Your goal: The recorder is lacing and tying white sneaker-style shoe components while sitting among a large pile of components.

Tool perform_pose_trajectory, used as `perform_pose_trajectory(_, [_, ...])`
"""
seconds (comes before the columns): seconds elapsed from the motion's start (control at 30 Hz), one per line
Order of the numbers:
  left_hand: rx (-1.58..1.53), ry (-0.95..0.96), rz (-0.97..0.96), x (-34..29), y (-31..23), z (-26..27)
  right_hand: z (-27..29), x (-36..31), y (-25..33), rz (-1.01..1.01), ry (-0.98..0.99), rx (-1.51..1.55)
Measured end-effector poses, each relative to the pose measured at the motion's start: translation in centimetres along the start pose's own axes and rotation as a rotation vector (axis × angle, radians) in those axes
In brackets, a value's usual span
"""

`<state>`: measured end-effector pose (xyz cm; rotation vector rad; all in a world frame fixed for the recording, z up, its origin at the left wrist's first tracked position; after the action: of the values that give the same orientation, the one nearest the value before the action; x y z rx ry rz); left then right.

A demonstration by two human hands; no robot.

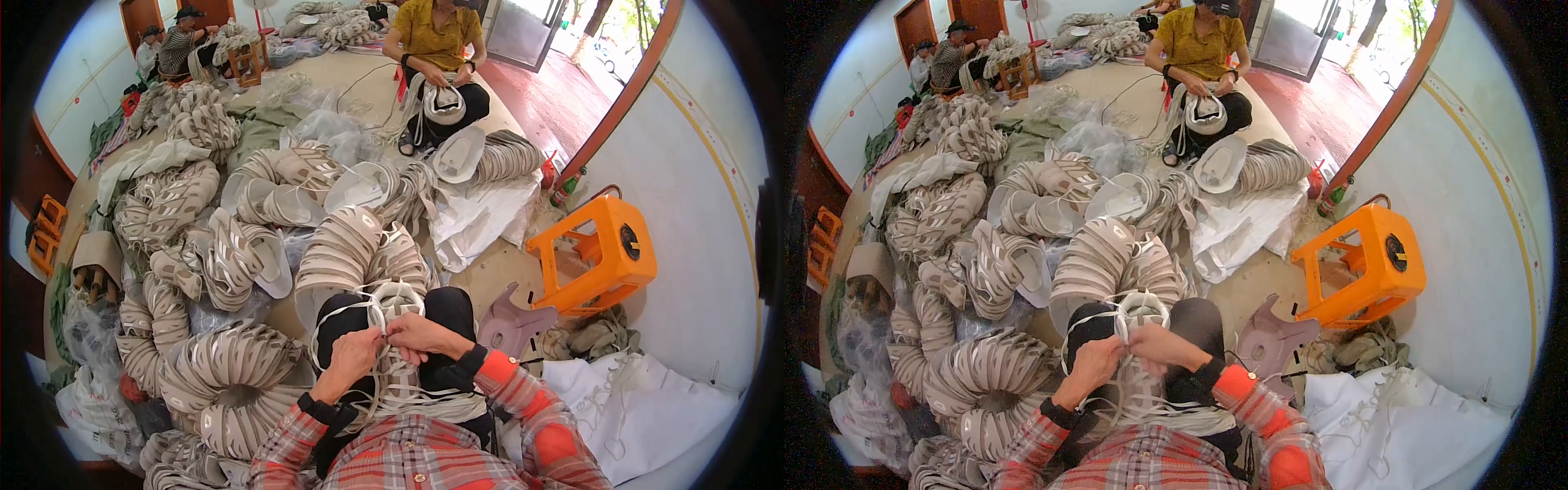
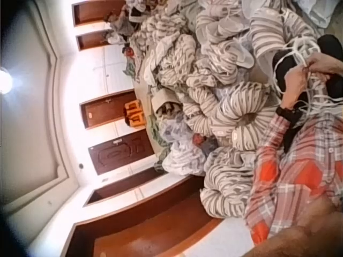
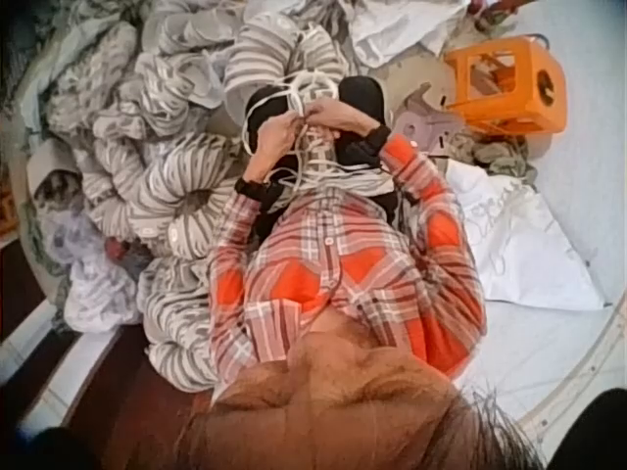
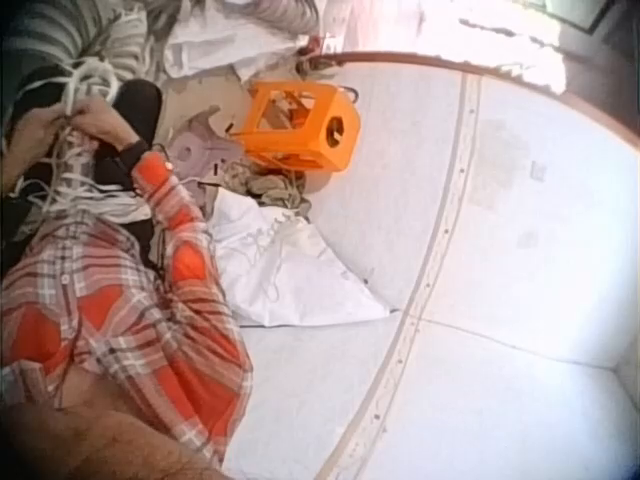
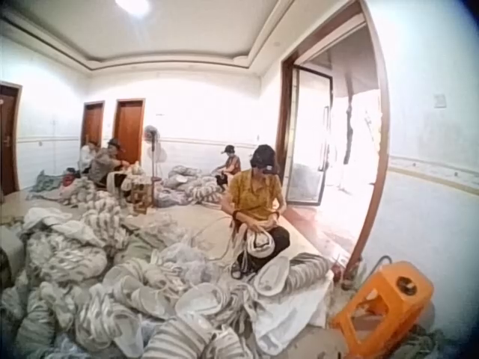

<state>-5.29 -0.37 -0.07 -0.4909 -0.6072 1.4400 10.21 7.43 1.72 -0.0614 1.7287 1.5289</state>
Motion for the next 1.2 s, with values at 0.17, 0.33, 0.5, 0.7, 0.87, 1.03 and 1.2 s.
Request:
perform_pose_trajectory(0.17, [-0.238,0.156,0.206,0.3,0.9,0.9,-0.8,0.4,-0.4,-0.051,-0.09,-0.069])
perform_pose_trajectory(0.33, [-0.741,0.55,0.363,-2.0,3.2,3.6,-0.4,-3.5,1.5,0.282,-0.604,-1.173])
perform_pose_trajectory(0.5, [-1.395,-0.005,-0.022,-4.6,2.3,7.3,4.9,-5.3,-0.2,0.205,-0.547,0.489])
perform_pose_trajectory(0.7, [-0.874,-0.075,0.215,-4.3,4.0,9.5,0.9,-2.1,1.0,0.519,-0.372,1.104])
perform_pose_trajectory(0.87, [-1.088,-0.166,0.218,-4.3,4.7,9.8,2.0,-3.5,-0.9,0.442,-0.487,1.044])
perform_pose_trajectory(1.03, [-0.264,-0.111,-0.133,-0.4,2.2,5.3,2.3,-3.5,-1.9,0.383,-0.486,1.07])
perform_pose_trajectory(1.2, [0.278,-0.189,-0.358,2.4,0.8,1.8,2.1,-4.3,-1.9,0.368,-0.506,0.96])
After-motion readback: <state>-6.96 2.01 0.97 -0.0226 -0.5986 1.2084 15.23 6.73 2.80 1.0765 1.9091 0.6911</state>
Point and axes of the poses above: each hand's wrist, its own x-axis towards the middle knuckle, its own z-axis out of the back of the hand, y = z × x, the point moved 1 cm from there along x, towards the middle knuckle, and after that the axes turned 3 degrees about -y, right-handed, at the moved point
